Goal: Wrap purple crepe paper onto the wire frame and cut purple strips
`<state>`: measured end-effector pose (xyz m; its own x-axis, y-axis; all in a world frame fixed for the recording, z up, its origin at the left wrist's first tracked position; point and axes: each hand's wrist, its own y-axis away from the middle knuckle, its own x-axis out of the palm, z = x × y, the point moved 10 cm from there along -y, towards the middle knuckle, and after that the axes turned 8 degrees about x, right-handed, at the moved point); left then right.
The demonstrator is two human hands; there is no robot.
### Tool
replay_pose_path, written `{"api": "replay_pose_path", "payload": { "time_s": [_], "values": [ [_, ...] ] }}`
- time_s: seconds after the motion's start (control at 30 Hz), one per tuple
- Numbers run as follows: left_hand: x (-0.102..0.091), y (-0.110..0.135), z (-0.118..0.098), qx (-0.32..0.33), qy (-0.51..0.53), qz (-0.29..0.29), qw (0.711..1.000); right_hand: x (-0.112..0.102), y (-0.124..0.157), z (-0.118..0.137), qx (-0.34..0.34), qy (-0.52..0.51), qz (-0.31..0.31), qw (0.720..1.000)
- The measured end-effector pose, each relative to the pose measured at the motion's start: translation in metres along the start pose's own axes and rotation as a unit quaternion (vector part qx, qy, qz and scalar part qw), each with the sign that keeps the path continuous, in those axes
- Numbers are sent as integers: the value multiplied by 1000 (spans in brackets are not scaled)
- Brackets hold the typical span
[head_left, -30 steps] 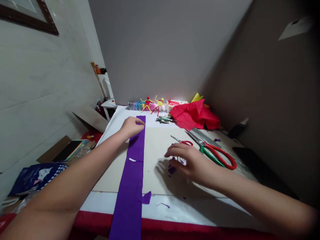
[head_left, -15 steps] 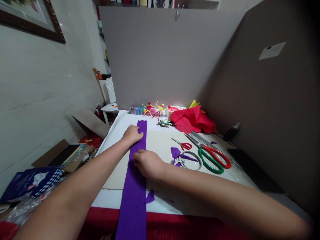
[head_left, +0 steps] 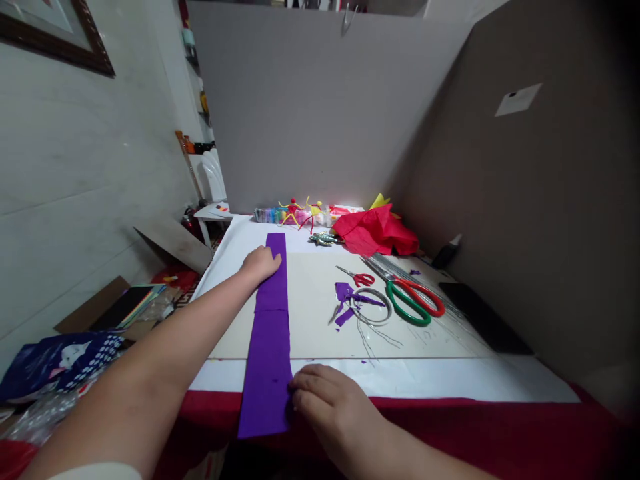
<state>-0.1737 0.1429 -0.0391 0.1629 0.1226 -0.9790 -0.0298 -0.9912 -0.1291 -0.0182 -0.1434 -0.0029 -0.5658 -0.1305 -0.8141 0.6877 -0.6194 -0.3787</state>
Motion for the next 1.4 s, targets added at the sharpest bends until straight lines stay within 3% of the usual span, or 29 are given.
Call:
{"api": "replay_pose_path", "payload": {
  "time_s": [0.27,0.37,0.43,0.57,0.7,0.77,0.87,0.97,1.13,1.4],
  "values": [
    [-12,13,-14,26,-7,-26,999,-9,42,21,-69,26,-46,996],
    [-14,15,-17,35,-9,-35,999,-14,46,17,-46,23,-70,996],
    [-16,16,-17,39,-9,-41,998,-31,45,7,-12,28,-115,993],
    [-20,17,-15,46,-8,-53,998,-90,43,-33,51,73,-206,975],
    [-20,18,-13,48,-8,-62,997,-148,41,-105,141,130,-243,951],
    [-20,19,-13,50,-5,-71,996,-163,41,-140,187,166,-236,939],
    [-22,20,-16,63,4,-92,994,-166,40,-177,249,219,-194,923],
    [-28,22,-21,89,20,-119,989,-153,34,-192,291,245,-139,914],
    [-39,28,-35,150,42,-154,976,-125,15,-200,324,236,-39,915],
    [-30,23,-45,219,61,-122,966,-107,8,-191,324,219,29,920]
  ]
}}
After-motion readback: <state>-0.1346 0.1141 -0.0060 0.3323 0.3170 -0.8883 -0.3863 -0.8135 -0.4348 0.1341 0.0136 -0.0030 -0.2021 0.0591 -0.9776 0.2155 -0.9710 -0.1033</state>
